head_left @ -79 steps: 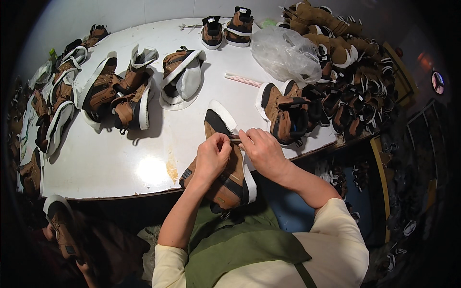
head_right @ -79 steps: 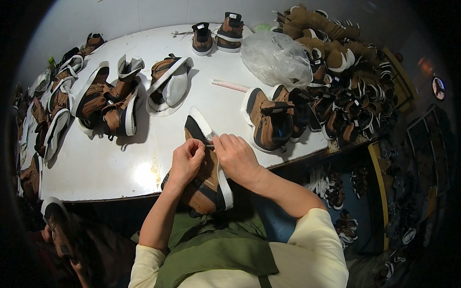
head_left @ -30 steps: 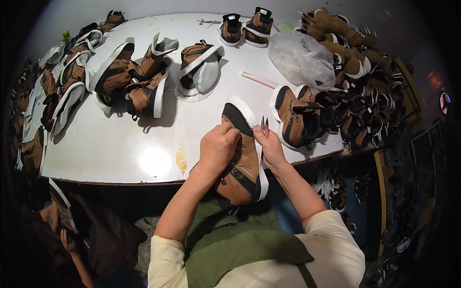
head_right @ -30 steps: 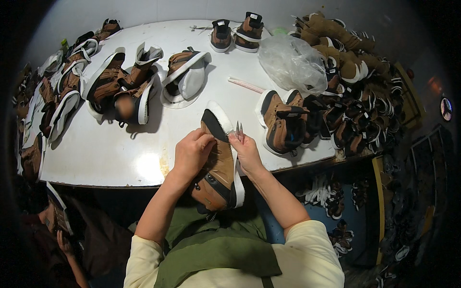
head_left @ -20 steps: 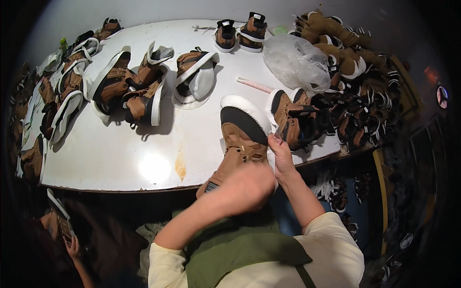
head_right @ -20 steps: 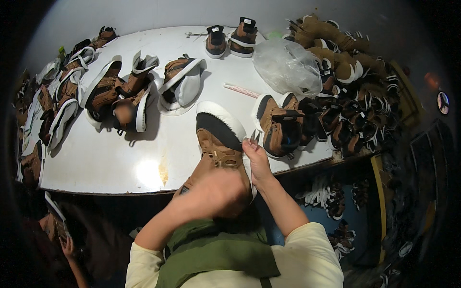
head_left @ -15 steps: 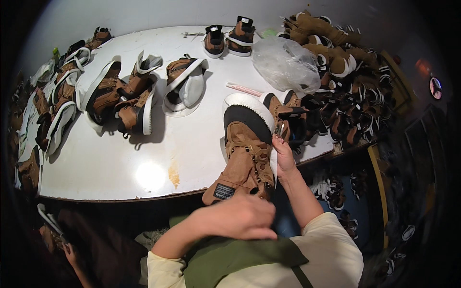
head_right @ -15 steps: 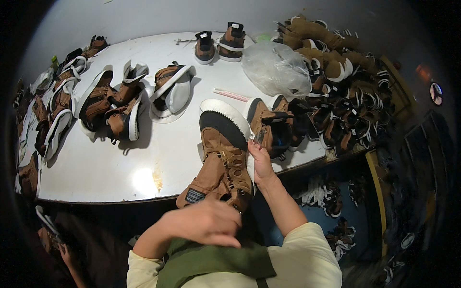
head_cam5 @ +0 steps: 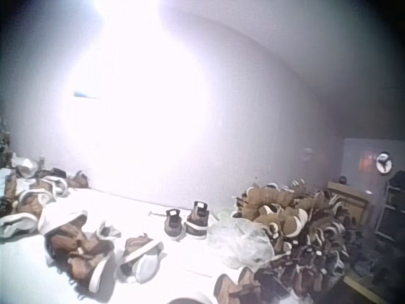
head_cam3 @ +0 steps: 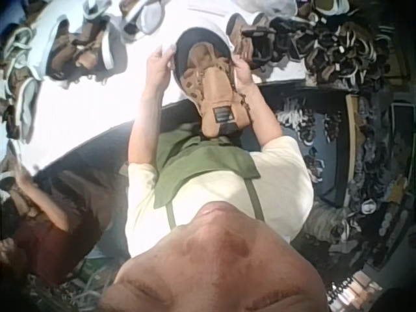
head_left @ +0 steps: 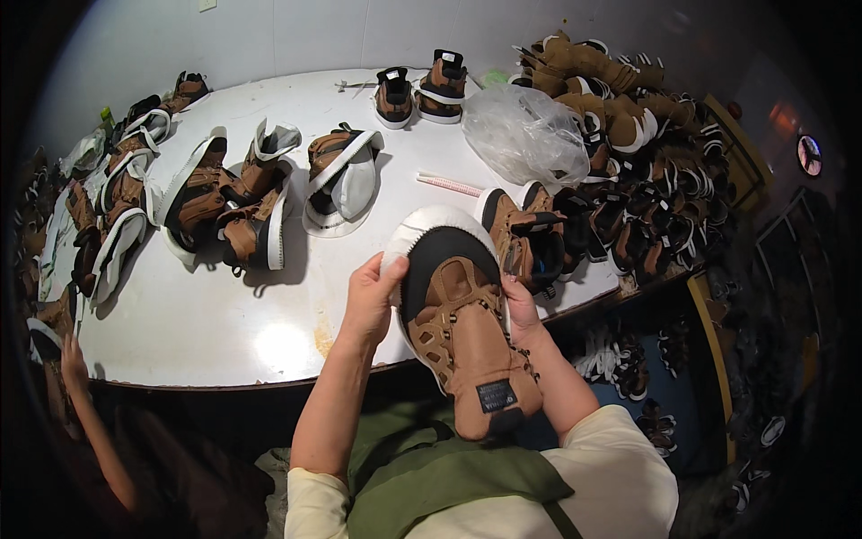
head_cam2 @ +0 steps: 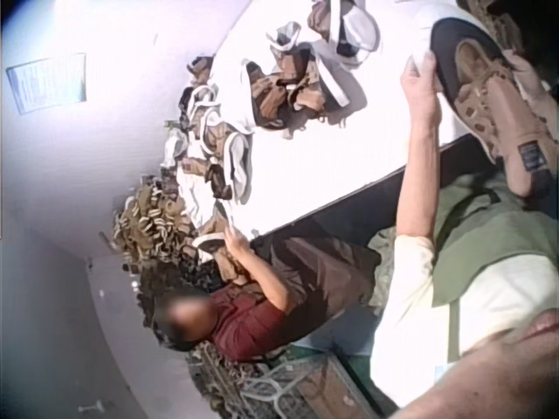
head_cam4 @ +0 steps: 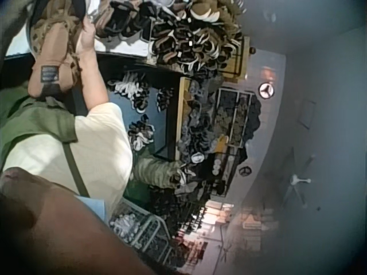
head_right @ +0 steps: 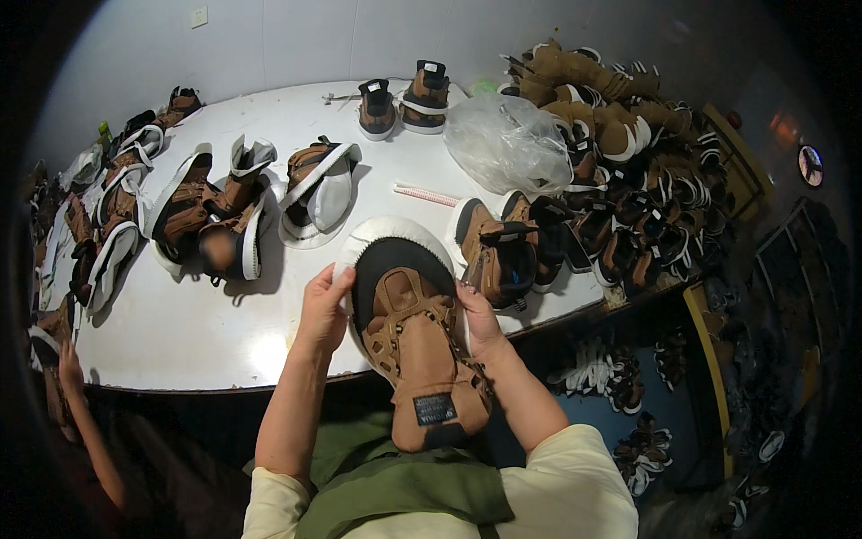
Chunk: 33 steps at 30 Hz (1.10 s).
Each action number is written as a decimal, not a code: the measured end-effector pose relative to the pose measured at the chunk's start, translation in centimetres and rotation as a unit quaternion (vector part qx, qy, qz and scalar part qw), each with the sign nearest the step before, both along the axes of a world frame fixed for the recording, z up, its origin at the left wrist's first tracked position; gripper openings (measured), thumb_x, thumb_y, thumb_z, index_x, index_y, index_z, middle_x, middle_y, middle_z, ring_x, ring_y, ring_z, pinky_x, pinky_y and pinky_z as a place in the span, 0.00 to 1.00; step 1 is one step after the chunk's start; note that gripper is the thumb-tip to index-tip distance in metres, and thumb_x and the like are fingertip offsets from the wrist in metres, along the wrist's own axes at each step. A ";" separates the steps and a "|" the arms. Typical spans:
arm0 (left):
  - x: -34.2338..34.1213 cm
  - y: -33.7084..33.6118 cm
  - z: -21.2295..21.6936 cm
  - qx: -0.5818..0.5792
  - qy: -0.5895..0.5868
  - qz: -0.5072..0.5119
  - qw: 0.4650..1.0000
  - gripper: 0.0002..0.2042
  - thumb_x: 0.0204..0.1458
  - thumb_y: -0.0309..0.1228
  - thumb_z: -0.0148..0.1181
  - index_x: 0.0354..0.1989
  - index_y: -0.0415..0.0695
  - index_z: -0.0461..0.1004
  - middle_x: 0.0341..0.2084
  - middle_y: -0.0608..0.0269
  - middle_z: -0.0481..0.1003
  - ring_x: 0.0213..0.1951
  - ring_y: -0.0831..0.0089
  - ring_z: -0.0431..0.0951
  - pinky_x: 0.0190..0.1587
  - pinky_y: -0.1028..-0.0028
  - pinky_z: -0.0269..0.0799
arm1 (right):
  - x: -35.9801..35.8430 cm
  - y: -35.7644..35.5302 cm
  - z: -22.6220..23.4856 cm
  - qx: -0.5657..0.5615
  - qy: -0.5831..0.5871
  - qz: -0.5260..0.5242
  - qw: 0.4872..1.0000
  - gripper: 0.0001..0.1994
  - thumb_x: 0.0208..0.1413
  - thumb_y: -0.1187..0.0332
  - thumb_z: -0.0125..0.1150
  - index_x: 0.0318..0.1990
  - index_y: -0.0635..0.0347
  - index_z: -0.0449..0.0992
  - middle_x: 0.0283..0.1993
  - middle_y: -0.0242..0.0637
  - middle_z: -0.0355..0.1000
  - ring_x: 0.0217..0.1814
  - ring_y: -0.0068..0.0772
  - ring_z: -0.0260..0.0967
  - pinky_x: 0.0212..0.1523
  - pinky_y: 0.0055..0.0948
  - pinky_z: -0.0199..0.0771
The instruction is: The person assembles a brown high-top sneaker by hand. They attach a white midsole strip to the shoe's edge, press it into place, and then thread the laces through the eyelets. The finished shoe is placed on the table with other similar units.
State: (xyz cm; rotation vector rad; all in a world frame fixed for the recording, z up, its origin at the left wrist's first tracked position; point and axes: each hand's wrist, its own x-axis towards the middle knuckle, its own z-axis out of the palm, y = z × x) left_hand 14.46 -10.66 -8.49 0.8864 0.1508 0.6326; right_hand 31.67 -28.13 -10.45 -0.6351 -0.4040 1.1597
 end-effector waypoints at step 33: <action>-1.6 -5.1 -3.3 0.007 0.073 0.042 0.996 0.13 0.62 0.32 0.50 0.48 0.34 0.71 0.39 0.63 0.76 0.39 0.79 0.74 0.44 0.77 0.69 | 1.1 0.7 -3.1 0.005 0.145 0.018 0.989 0.25 0.65 0.52 0.42 0.58 0.64 0.64 0.54 0.50 0.68 0.53 0.50 0.69 0.54 0.47 0.70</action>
